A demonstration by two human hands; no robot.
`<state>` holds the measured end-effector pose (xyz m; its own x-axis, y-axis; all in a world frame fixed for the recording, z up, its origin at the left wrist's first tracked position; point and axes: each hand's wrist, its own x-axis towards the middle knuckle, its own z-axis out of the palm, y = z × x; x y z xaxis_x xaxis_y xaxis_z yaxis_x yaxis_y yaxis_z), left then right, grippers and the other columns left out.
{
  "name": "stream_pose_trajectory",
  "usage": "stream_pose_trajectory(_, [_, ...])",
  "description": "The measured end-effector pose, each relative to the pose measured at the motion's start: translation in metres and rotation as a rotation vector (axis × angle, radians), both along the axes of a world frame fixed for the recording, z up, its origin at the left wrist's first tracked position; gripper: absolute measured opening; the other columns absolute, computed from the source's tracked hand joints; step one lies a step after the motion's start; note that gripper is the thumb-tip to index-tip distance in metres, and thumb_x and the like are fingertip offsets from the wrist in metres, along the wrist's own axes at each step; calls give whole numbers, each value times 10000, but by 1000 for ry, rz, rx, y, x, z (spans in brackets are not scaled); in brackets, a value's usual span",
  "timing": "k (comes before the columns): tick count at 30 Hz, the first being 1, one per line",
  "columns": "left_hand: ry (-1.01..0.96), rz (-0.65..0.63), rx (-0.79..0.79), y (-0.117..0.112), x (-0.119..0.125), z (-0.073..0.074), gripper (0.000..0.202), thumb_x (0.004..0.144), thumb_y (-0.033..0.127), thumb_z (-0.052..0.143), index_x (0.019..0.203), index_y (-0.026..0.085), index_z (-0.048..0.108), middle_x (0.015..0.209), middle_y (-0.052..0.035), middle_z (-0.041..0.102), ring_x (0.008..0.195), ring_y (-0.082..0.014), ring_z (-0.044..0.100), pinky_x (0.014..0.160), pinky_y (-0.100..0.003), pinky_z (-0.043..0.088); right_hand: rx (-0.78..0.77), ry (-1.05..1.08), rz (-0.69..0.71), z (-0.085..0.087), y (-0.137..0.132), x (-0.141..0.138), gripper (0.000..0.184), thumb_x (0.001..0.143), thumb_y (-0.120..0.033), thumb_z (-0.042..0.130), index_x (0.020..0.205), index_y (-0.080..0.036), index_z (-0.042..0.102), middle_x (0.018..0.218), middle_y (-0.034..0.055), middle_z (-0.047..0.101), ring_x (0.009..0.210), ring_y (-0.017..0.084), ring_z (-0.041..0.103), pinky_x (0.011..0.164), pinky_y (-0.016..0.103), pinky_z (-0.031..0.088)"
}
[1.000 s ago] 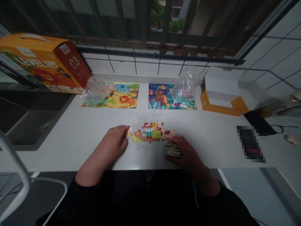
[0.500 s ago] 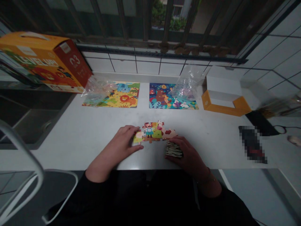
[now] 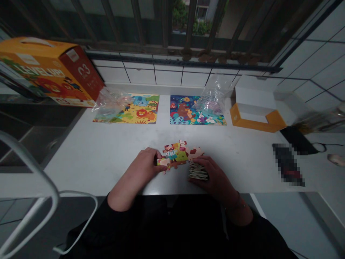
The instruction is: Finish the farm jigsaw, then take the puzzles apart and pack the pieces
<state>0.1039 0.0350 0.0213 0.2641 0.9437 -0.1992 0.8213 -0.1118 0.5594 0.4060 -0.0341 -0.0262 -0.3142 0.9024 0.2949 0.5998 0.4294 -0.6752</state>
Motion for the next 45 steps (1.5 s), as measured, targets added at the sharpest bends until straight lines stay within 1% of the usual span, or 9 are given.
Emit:
stream_pose_trajectory(3, [-25,31,-79,-2,-1,8,193,814,271,812,928,227,663,851,-21,713,792,-249,654,732,-350,452,3,3,1,1,0,0,604,917,-364,893,1440,-327,593,1383,111,691,1292,342,690,1118,589,606])
stream_pose_trajectory(7, [-21,50,-110,-6,-8,12,220,832,275,779,1000,236,643,886,-17,746,802,-249,683,730,-341,453,12,-5,-7,1,-1,0,599,916,-376,894,1435,-318,601,1399,115,688,1309,341,684,1129,576,603])
stream_pose_trajectory(11, [53,85,-112,-13,-8,13,367,876,370,794,1182,209,669,1081,-103,792,961,-302,735,826,-388,515,26,-15,-12,-1,-1,1,594,914,-390,895,1426,-298,609,1386,118,691,1305,336,688,1122,567,612])
stream_pose_trajectory(15, [150,75,-50,-24,-4,10,598,823,375,879,1343,169,667,1287,-191,755,1154,-375,725,989,-452,536,46,-21,-15,1,-1,0,577,917,-388,893,1415,-298,615,1383,113,697,1319,332,685,1136,561,608])
stream_pose_trajectory(22, [222,17,3,-35,0,-3,407,807,297,862,1177,178,741,1164,-191,785,1084,-408,737,943,-491,551,46,-36,-4,0,-1,1,595,927,-391,885,1434,-301,587,1406,122,681,1335,337,677,1134,570,608])
stream_pose_trajectory(30, [134,47,-75,-30,-2,5,382,729,314,907,1046,216,720,1066,-135,787,956,-353,740,812,-411,510,29,-45,-15,-2,-2,2,601,920,-386,892,1433,-307,590,1399,117,683,1316,336,687,1139,569,604])
stream_pose_trajectory(35, [-43,44,-145,-23,-11,9,300,808,360,794,1064,245,687,1030,-81,799,931,-316,741,795,-381,496,27,-33,-13,0,-2,1,580,924,-393,885,1422,-306,601,1394,112,685,1304,328,692,1127,560,612])
stream_pose_trajectory(41, [-180,165,-133,-9,-35,14,405,835,482,757,1141,221,717,1121,-107,818,957,-316,746,831,-400,539,45,-29,-13,-1,-1,1,587,912,-394,896,1416,-299,612,1377,117,694,1283,331,700,1108,555,623])
stream_pose_trajectory(45, [-237,248,-157,-3,-52,19,423,836,566,770,1063,209,772,1073,-103,832,926,-317,741,814,-392,542,42,-22,-17,-1,0,1,583,909,-403,898,1409,-299,616,1373,115,696,1285,333,700,1106,560,623])
